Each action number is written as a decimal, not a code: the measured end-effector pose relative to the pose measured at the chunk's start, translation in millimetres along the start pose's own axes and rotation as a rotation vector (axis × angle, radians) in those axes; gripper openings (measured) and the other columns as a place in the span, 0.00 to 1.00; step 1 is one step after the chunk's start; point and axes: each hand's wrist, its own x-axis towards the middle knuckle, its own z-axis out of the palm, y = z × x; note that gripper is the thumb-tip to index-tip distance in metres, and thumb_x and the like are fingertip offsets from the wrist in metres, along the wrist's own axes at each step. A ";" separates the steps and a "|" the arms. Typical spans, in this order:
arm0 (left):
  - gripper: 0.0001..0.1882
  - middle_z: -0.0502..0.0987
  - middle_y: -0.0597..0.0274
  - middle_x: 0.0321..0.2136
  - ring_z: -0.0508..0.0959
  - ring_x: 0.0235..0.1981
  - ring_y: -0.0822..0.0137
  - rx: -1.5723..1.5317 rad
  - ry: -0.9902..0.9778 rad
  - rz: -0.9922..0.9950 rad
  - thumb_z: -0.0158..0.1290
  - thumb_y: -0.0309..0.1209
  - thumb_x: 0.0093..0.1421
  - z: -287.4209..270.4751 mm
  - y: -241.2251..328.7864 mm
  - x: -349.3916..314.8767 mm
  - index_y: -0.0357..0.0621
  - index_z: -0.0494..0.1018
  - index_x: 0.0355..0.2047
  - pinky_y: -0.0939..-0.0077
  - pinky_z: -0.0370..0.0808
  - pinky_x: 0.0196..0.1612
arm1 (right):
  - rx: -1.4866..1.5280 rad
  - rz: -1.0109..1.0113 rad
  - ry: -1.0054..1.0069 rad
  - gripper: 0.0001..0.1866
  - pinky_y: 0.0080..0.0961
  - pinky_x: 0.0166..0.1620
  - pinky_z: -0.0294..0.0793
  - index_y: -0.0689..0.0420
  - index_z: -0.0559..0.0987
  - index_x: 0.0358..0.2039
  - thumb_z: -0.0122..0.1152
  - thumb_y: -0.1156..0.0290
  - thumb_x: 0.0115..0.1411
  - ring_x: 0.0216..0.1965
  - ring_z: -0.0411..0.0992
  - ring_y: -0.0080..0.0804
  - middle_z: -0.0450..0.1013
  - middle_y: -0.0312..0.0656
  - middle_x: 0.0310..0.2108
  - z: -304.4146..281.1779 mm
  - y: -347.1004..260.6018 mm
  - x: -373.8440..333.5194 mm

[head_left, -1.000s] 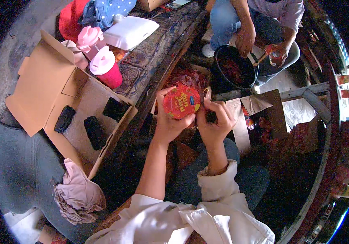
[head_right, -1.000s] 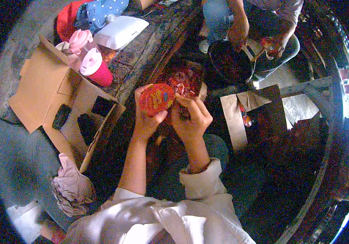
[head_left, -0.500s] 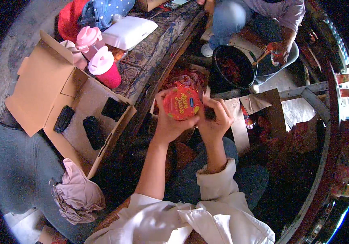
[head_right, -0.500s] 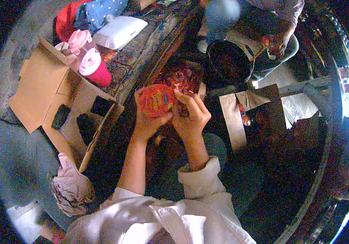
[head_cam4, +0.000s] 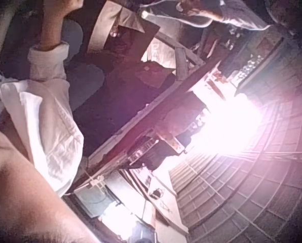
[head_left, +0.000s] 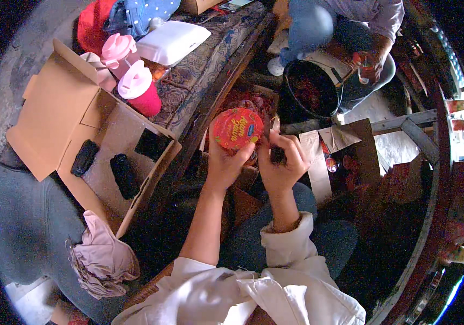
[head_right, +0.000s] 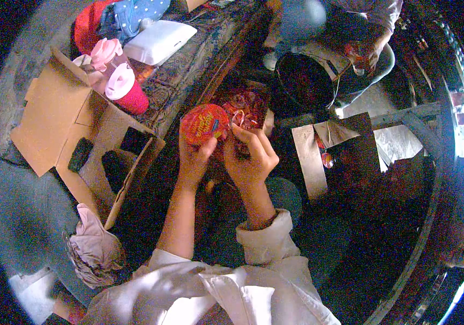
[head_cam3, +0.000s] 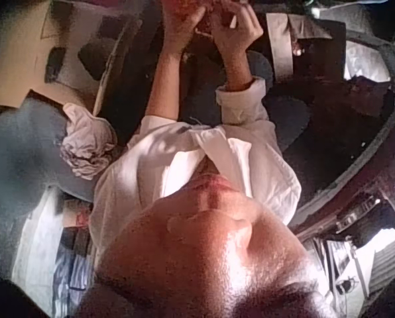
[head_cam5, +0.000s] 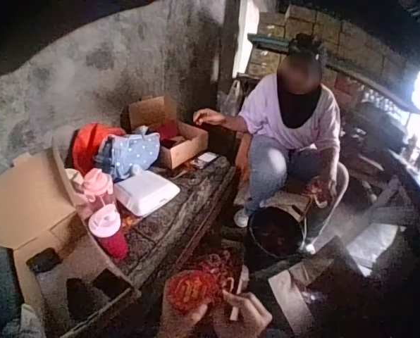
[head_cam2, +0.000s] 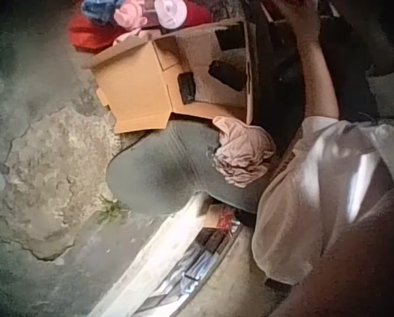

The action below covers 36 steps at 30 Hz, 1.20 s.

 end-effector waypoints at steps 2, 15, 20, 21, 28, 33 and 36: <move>0.33 0.66 0.57 0.45 0.69 0.46 0.67 0.018 -0.003 0.025 0.56 0.22 0.45 0.5 0.6 -0.5 0.40 0.53 0.51 0.73 0.68 0.49 | -0.009 0.006 -0.011 0.13 0.21 0.28 0.73 0.57 0.78 0.27 0.61 0.84 0.38 0.24 0.73 0.31 0.73 0.42 0.23 1.3 -1.3 -0.6; 0.35 0.66 0.58 0.44 0.69 0.45 0.68 0.186 -0.050 0.118 0.58 0.23 0.43 -0.6 0.2 0.3 0.39 0.53 0.50 0.73 0.67 0.49 | -0.096 -0.071 -0.024 0.14 0.22 0.26 0.71 0.57 0.78 0.28 0.59 0.84 0.37 0.20 0.70 0.32 0.70 0.39 0.19 4.6 5.1 -0.4; 0.34 0.66 0.58 0.44 0.68 0.46 0.68 0.197 -0.047 0.090 0.57 0.24 0.43 -1.5 0.3 1.5 0.39 0.54 0.50 0.73 0.65 0.51 | -0.021 0.009 -0.066 0.12 0.21 0.29 0.72 0.58 0.78 0.27 0.59 0.84 0.38 0.24 0.73 0.33 0.72 0.41 0.22 0.2 7.2 4.3; 0.34 0.66 0.58 0.44 0.68 0.47 0.67 0.190 -0.041 0.108 0.56 0.24 0.43 -2.2 0.1 1.5 0.39 0.54 0.50 0.72 0.65 0.51 | -0.004 0.035 -0.053 0.12 0.21 0.29 0.72 0.58 0.78 0.27 0.59 0.85 0.38 0.25 0.73 0.33 0.73 0.41 0.22 0.5 6.3 3.9; 0.33 0.65 0.58 0.45 0.67 0.47 0.68 0.008 -0.024 0.016 0.55 0.24 0.43 -4.2 1.6 0.7 0.39 0.54 0.50 0.72 0.64 0.52 | 0.012 0.011 -0.050 0.12 0.21 0.29 0.73 0.59 0.77 0.26 0.59 0.85 0.37 0.25 0.74 0.32 0.73 0.42 0.23 -2.3 2.9 2.2; 0.33 0.65 0.58 0.44 0.68 0.46 0.67 0.146 -0.016 0.070 0.55 0.22 0.42 -2.6 1.3 1.6 0.39 0.55 0.50 0.73 0.65 0.51 | 0.001 0.001 -0.042 0.13 0.22 0.29 0.73 0.58 0.78 0.27 0.58 0.85 0.37 0.24 0.74 0.32 0.73 0.41 0.23 -0.7 0.4 1.1; 0.33 0.65 0.58 0.44 0.68 0.46 0.67 0.181 -0.020 0.095 0.56 0.21 0.42 -2.1 1.7 1.5 0.40 0.55 0.49 0.73 0.66 0.51 | -0.006 -0.006 -0.033 0.13 0.22 0.28 0.73 0.57 0.78 0.27 0.58 0.85 0.37 0.24 0.73 0.32 0.73 0.41 0.23 0.8 1.7 0.5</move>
